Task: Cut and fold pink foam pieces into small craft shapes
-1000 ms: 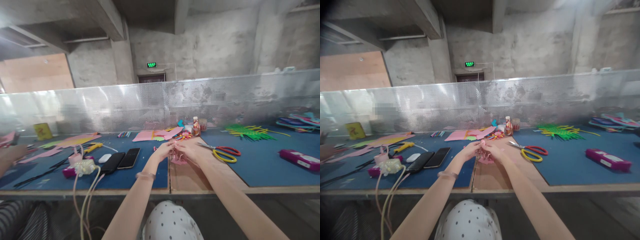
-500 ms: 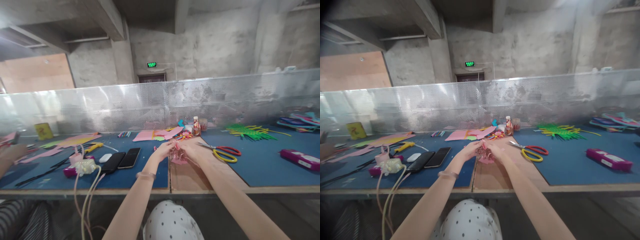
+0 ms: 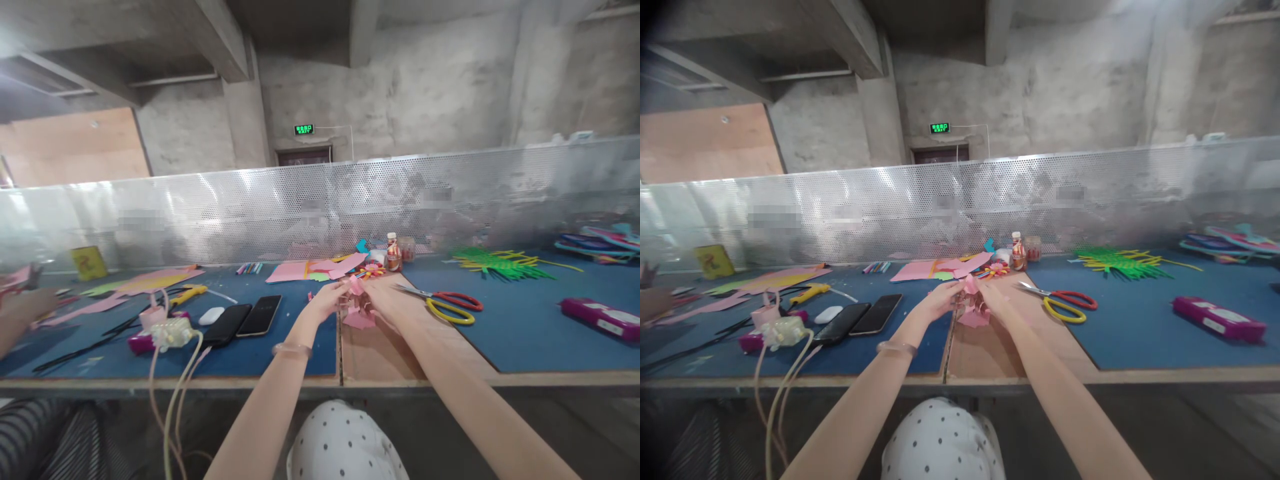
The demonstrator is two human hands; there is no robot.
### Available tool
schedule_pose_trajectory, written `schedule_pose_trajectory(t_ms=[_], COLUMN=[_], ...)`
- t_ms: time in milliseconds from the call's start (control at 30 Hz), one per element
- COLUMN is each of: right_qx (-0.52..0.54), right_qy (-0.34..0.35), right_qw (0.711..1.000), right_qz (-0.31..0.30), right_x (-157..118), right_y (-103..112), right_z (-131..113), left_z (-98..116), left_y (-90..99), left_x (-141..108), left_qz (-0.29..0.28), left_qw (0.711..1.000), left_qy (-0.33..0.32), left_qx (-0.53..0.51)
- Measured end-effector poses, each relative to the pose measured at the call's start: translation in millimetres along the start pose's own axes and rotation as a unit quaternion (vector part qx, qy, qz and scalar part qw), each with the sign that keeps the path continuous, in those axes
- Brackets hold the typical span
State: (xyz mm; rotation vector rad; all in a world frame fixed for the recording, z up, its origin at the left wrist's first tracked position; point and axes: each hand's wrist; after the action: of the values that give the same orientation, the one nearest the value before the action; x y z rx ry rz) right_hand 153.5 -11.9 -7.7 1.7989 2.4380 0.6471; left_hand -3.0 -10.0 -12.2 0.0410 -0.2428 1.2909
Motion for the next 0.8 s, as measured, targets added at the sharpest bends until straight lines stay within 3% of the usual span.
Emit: schedule_pose_trajectory(t_ms=[267, 800], right_qx=[-0.048, -0.041], right_qy=[0.053, 0.028], right_qw=[0.997, 0.998], right_qz=[0.019, 0.035], right_x=[-4.6, 7.7], right_y=[-1.0, -0.7], right_z=[-8.4, 2.9], left_z=[4.3, 7.9], left_y=[-3.0, -6.2], left_x=[-2.9, -7.1], left_qz=[0.012, 0.048], left_qw=[1.0, 0.999], left_qy=[0.013, 0.006], left_qx=[-0.004, 0.0])
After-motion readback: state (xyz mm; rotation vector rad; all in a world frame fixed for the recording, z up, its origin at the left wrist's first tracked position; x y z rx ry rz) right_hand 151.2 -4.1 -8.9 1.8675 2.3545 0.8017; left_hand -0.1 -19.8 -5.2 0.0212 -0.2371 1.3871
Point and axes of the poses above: each hand's wrist, its own x-axis towards the middle knuckle, its own y-axis out of the back of the hand, z = x × y, and after that the axes turned 5 degrees about -y, right-handed
